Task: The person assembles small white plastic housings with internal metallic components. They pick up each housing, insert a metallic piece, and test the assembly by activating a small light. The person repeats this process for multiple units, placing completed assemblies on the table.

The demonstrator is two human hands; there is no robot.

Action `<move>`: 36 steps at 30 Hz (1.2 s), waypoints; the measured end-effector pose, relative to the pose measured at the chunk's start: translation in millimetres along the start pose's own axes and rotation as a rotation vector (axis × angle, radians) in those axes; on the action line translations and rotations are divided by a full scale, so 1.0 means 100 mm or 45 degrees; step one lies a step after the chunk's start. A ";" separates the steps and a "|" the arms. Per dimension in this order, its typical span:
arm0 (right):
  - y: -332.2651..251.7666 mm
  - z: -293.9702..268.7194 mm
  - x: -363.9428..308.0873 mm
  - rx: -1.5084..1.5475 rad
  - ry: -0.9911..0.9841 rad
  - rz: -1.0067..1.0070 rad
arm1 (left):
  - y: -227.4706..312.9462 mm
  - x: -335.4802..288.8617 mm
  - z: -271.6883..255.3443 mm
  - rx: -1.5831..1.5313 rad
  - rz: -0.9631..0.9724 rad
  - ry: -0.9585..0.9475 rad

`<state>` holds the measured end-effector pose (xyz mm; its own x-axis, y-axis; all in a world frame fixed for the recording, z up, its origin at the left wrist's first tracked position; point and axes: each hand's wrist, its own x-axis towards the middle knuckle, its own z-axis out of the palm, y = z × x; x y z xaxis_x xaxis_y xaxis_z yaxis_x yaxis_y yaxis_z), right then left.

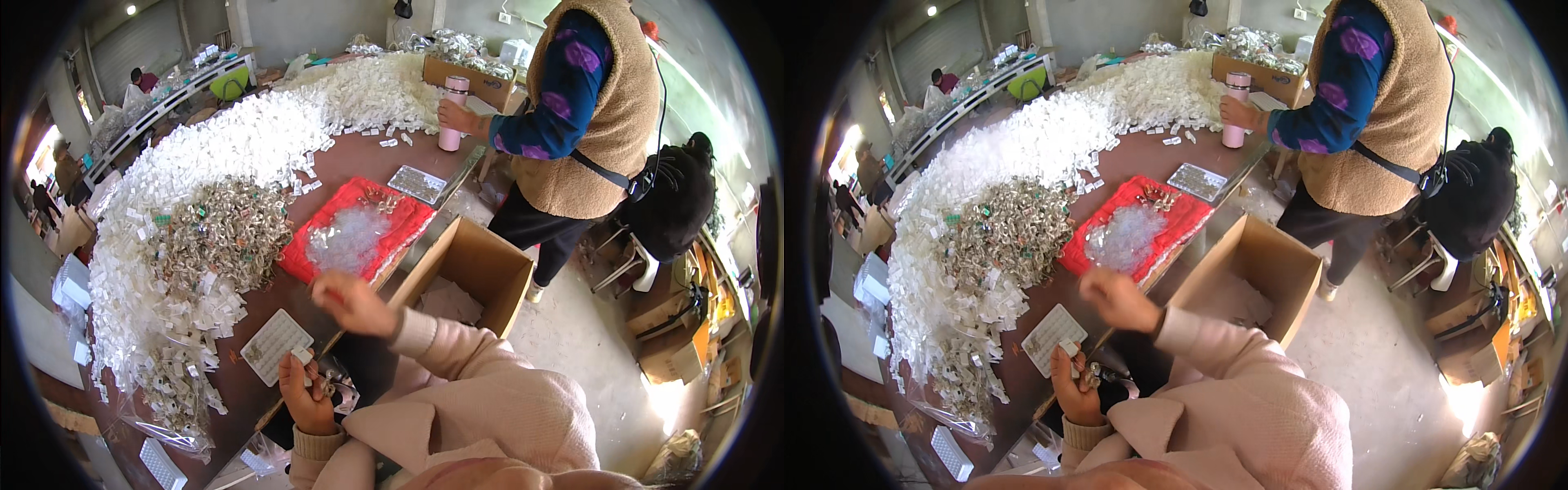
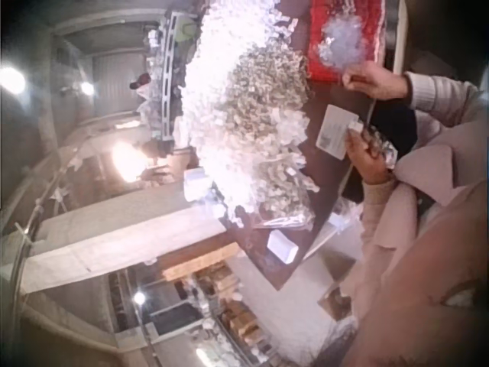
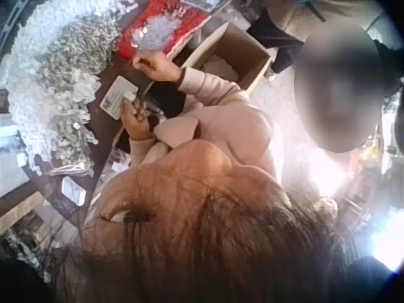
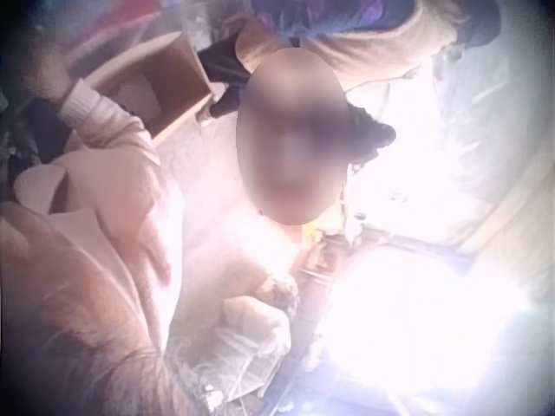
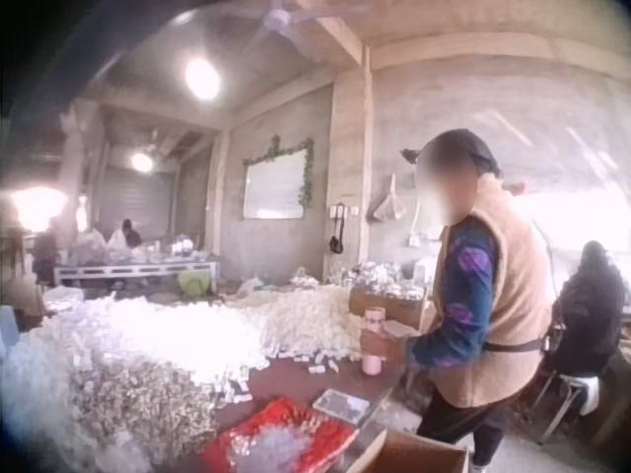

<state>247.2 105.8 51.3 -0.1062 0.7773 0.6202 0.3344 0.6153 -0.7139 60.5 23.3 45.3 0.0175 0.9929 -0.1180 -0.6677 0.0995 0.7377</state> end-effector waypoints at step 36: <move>-0.63 0.35 -0.18 0.178 -0.502 -0.050 | 0.12 -0.21 -0.25 -0.108 0.076 -0.006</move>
<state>195.6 57.5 73.9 -0.4754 0.7273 0.4951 0.1955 0.6360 -0.7465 33.4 2.0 39.5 -0.0209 0.9972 -0.0720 -0.7285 0.0341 0.6842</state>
